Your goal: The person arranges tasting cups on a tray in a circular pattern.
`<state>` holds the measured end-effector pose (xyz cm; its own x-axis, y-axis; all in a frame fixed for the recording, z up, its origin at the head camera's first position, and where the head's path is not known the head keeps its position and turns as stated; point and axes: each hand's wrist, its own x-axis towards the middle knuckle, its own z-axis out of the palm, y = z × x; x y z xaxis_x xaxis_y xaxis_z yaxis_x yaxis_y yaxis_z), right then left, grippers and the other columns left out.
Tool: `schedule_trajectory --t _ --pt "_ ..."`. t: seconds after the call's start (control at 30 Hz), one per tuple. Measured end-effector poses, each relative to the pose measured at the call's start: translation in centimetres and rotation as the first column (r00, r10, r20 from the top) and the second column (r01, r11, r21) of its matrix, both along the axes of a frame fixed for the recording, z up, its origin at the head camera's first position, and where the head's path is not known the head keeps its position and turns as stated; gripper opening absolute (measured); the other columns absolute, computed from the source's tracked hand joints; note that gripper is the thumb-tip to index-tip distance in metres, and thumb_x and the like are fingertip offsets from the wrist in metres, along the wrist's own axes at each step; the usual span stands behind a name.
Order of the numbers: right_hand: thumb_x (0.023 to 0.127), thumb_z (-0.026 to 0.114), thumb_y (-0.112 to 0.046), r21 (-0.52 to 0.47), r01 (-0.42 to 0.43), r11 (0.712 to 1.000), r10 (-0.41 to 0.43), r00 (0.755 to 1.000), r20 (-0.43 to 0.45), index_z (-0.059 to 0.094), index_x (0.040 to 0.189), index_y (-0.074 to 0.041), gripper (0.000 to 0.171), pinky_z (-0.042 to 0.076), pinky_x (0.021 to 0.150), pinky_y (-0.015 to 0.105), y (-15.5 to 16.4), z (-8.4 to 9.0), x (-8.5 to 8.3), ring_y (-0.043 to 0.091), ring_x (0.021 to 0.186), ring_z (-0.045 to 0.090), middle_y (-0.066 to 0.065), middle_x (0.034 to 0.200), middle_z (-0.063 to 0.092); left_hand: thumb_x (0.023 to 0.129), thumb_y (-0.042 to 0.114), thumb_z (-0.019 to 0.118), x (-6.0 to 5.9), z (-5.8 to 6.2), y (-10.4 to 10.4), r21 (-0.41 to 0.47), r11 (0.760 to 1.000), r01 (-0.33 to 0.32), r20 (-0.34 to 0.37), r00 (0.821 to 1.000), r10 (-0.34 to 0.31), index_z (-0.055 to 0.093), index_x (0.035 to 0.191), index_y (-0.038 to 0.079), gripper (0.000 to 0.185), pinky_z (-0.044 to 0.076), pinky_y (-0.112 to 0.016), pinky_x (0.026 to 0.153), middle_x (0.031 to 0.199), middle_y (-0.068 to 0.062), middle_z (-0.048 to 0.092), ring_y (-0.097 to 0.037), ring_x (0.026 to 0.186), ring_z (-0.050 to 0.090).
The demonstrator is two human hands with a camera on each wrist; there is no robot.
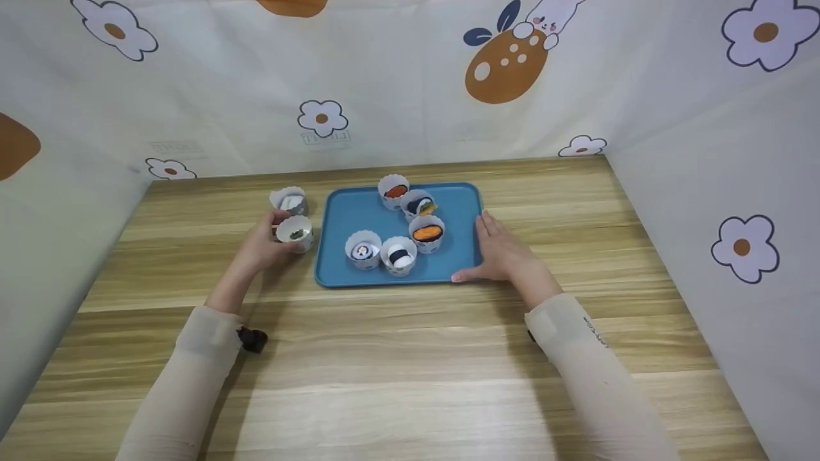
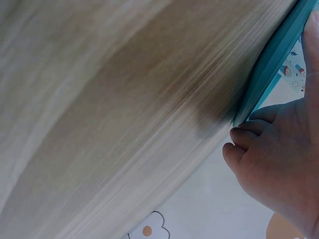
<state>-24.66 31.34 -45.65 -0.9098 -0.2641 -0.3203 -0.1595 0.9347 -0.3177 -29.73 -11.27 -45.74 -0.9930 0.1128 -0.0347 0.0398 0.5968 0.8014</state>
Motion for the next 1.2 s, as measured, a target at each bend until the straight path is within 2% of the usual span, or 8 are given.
schedule_trajectory --t 0.3,0.57,0.83,0.97,1.2 --pt "0.072 0.071 -0.075 -0.004 0.014 1.0 -0.014 1.0 0.017 0.0 0.158 0.003 0.135 0.012 0.123 0.059 0.0 0.0 -0.1 0.045 0.153 0.002 0.025 0.166 -0.004 0.08 -0.001 0.075 -0.1 0.1 0.2 -0.021 1.0 -0.007 0.007 1.0 0.007 0.045 0.131 -0.004 0.059 0.032 -0.046 0.118 0.142 -0.026 0.05 -0.037 0.134 0.046" --pt "0.072 0.07 -0.076 0.002 0.012 1.0 -0.012 1.0 0.022 0.0 0.157 0.003 0.136 0.011 0.123 0.059 0.0 0.1 -0.1 0.045 0.153 0.001 0.025 0.166 -0.005 0.082 0.003 0.075 -0.1 0.5 0.4 -0.063 0.998 -0.016 0.027 0.999 0.018 0.047 0.133 -0.001 0.059 0.034 -0.046 0.117 0.142 -0.023 0.051 -0.036 0.133 0.048" --pt "0.074 0.072 -0.072 -0.012 -0.01 1.0 0.01 1.0 0.005 0.001 0.157 0.006 0.133 0.012 0.122 0.06 0.0 0.0 -0.1 0.047 0.153 0.002 0.027 0.165 -0.004 0.081 0.002 0.073 -0.1 0.8 0.5 -0.031 0.999 0.013 -0.009 1.0 -0.014 0.051 0.13 -0.004 0.055 0.037 -0.047 0.113 0.137 -0.026 0.054 -0.038 0.129 0.05" --pt "0.074 0.071 -0.072 -0.012 -0.006 1.0 0.006 1.0 0.009 0.001 0.157 0.005 0.133 0.011 0.123 0.06 0.0 0.1 0.0 0.047 0.153 0.002 0.026 0.166 -0.004 0.081 0.002 0.073 -0.2 1.0 0.6 -0.017 1.0 0.017 0.001 1.0 -0.017 0.051 0.131 -0.003 0.054 0.036 -0.046 0.114 0.138 -0.025 0.054 -0.037 0.13 0.05" --pt "0.072 0.07 -0.074 -0.005 0.001 1.0 -0.001 1.0 0.014 0.0 0.157 0.004 0.135 0.011 0.123 0.059 0.0 0.0 -0.1 0.046 0.153 0.001 0.025 0.166 -0.005 0.082 0.003 0.073 -0.5 1.5 0.8 -0.039 0.999 0.021 -0.004 1.0 -0.021 0.051 0.132 -0.002 0.055 0.036 -0.045 0.115 0.138 -0.023 0.054 -0.035 0.129 0.05"
